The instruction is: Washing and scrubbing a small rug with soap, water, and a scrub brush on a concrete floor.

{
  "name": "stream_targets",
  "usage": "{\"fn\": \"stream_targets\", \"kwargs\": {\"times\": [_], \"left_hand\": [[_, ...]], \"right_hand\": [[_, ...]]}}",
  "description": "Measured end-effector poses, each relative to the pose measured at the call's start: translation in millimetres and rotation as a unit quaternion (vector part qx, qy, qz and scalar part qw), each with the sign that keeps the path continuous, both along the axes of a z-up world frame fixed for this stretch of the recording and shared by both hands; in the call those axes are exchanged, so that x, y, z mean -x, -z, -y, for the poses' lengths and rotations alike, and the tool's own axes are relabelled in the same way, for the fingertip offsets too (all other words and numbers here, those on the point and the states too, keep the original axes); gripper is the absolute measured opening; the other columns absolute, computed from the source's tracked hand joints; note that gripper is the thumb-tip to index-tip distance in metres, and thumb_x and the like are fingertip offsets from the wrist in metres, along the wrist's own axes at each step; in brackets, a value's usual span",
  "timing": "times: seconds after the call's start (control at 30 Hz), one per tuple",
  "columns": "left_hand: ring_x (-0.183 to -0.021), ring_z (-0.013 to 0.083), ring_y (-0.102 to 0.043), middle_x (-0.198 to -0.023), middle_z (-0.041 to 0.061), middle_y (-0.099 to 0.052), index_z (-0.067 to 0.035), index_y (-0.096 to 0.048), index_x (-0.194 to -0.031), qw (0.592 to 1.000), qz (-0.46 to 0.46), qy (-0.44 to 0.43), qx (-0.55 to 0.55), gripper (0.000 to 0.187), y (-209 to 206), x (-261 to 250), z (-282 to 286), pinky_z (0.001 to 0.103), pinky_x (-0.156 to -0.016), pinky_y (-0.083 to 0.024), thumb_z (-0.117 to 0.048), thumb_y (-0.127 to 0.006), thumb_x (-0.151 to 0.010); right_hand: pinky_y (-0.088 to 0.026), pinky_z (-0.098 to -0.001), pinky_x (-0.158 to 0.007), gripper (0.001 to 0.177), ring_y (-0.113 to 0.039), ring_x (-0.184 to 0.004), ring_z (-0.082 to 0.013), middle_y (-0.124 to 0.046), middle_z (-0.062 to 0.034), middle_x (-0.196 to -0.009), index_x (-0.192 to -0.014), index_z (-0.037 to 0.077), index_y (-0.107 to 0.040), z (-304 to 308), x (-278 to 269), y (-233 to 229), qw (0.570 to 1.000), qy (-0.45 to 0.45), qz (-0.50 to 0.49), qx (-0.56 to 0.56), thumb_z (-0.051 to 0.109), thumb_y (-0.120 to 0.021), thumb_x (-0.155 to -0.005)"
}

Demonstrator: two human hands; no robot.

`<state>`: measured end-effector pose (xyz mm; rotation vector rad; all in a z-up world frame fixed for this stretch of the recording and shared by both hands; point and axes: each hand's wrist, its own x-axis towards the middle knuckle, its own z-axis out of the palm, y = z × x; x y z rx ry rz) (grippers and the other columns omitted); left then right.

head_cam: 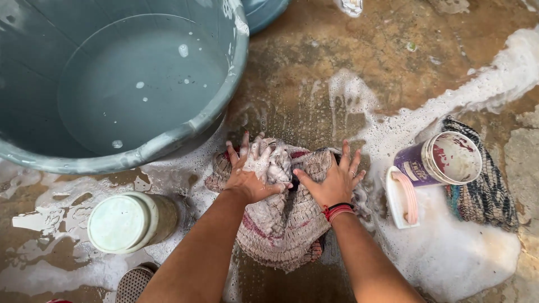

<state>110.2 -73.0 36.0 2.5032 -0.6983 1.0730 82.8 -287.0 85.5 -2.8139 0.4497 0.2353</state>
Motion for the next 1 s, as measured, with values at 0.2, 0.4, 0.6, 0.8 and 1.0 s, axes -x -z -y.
{"fn": "stream_targets", "kwargs": {"times": [0.2,0.4,0.6,0.8,1.0], "left_hand": [[-0.144,0.0391,-0.025,-0.159,0.021,-0.028,-0.023,-0.019,-0.169,0.796,-0.595,-0.022,-0.114,0.115,-13,-22,29,0.054,-0.115,-0.014,-0.075,-0.052,-0.072],[-0.148,0.0284,-0.028,-0.158,0.007,-0.036,-0.022,-0.038,-0.153,0.744,-0.638,-0.137,-0.140,0.091,-3,-49,62,0.058,-0.118,-0.009,-0.078,-0.046,-0.081],[-0.144,0.0263,-0.030,-0.158,0.006,-0.037,-0.025,-0.038,-0.152,0.721,-0.656,-0.148,-0.170,0.087,39,-86,66,0.050,-0.121,-0.008,-0.080,-0.036,-0.084],[-0.148,0.0312,-0.027,-0.155,0.011,-0.043,-0.027,-0.041,-0.152,0.713,-0.662,-0.192,-0.131,0.082,57,-103,67,0.042,-0.122,-0.010,-0.080,-0.033,-0.089],[-0.140,0.0260,-0.050,-0.146,0.006,-0.060,-0.025,-0.050,-0.150,0.717,-0.675,-0.162,-0.061,0.084,-10,-114,69,0.048,-0.124,-0.020,-0.076,-0.030,-0.087]], "right_hand": [[-0.044,-0.0556,-0.102,0.096,-0.055,-0.123,-0.0389,-0.024,-0.0163,-0.165,-0.144,-0.003,-0.051,-2,-4,45,0.997,-0.068,0.021,-0.029,0.071,-0.058,-0.083],[-0.049,-0.0512,-0.093,0.074,-0.060,-0.110,-0.0415,-0.045,-0.0254,-0.140,-0.133,0.001,-0.062,8,-23,88,0.993,-0.082,0.071,0.049,0.053,-0.059,-0.080],[-0.053,-0.0506,-0.081,0.062,-0.063,-0.098,-0.0376,-0.051,-0.0293,-0.140,-0.122,0.000,-0.067,28,-59,124,0.998,-0.063,0.000,0.018,0.045,-0.053,-0.081],[-0.054,-0.0477,-0.082,0.059,-0.064,-0.105,-0.0374,-0.051,-0.0323,-0.140,-0.121,-0.003,-0.067,33,-91,122,0.988,-0.135,0.070,0.027,0.044,-0.053,-0.088],[-0.053,-0.0505,-0.080,0.059,-0.064,-0.096,-0.0409,-0.054,-0.0267,-0.125,-0.127,-0.006,-0.063,29,-97,72,0.984,-0.151,0.094,-0.015,0.042,-0.059,-0.092]]}}
